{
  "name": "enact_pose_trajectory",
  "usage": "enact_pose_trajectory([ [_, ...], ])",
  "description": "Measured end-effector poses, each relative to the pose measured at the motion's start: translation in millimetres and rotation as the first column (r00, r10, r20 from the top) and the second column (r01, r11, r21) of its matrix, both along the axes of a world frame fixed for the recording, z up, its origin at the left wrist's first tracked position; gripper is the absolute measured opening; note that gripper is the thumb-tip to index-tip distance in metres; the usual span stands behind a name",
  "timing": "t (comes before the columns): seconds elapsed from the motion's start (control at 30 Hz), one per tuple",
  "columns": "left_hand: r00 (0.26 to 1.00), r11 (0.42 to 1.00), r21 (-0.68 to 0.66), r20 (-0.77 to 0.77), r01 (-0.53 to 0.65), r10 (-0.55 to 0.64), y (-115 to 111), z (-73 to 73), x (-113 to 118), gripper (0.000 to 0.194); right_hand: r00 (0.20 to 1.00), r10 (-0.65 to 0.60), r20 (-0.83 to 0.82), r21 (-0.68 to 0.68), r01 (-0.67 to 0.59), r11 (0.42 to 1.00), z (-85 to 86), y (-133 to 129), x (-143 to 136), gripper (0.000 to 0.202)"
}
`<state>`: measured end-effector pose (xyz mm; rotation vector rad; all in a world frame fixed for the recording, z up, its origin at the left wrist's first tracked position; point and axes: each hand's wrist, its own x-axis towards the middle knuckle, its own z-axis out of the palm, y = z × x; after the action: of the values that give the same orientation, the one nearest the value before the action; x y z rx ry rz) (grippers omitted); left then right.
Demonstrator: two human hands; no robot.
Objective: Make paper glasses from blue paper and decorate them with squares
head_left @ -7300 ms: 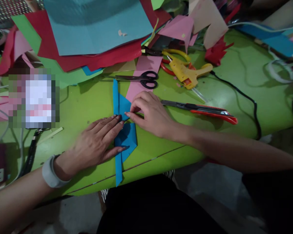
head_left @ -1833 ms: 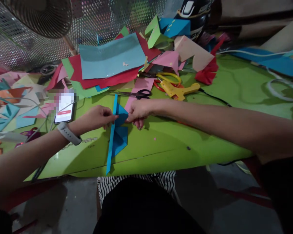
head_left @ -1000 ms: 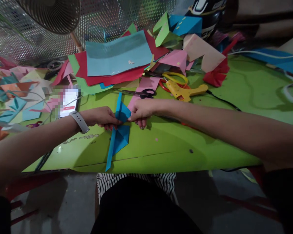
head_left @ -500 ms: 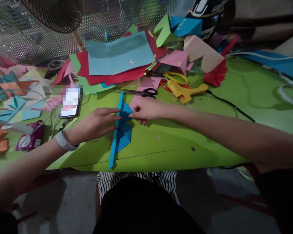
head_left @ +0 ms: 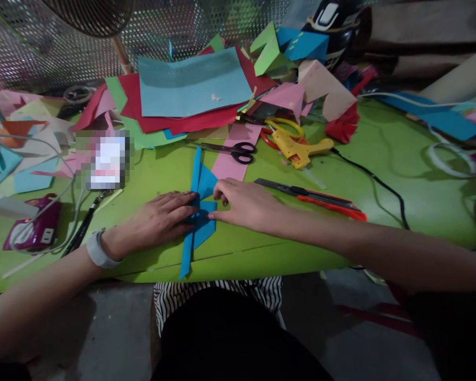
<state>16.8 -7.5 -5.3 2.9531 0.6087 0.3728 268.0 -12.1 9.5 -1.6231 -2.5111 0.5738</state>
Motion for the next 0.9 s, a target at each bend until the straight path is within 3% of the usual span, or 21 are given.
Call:
enact_pose_trajectory([
  [0.17, 0.999, 0.999, -0.026, -0.002, 0.042, -0.042, 1.7, 2.1, -5.0, 0.044, 0.999, -0.005, -0.052, -0.038, 0.003, 0.999, -0.7, 0.5, -0.3, 0.03],
  [0.43, 0.999, 0.999, -0.024, -0.044, 0.023, -0.024, 0.3, -0.8, -5.6, 0.043, 0.989, -0.066, -0.133, -0.078, 0.056, 0.995, -1.9, 5.1, 1.0, 0.031],
  [0.63, 0.998, 1.0, 0.004, -0.064, -0.006, 0.006, -3.8, -2.9, -4.8, 0.043, 0.929, -0.126, -0.348, -0.267, 0.031, 0.963, -2.0, 5.5, -4.3, 0.029],
  [0.8, 0.992, 0.988, 0.124, -0.071, -0.09, 0.1, -13.2, -6.2, 2.9, 0.053, 0.96, -0.003, -0.28, -0.004, 0.001, 1.0, -5.0, 15.5, -2.4, 0.029],
  [0.9, 0.991, 0.977, 0.181, -0.051, -0.115, 0.126, -14.5, -7.4, 9.4, 0.058, 0.951, 0.035, -0.309, 0.05, -0.02, 0.999, -11.3, 20.7, 4.2, 0.025],
])
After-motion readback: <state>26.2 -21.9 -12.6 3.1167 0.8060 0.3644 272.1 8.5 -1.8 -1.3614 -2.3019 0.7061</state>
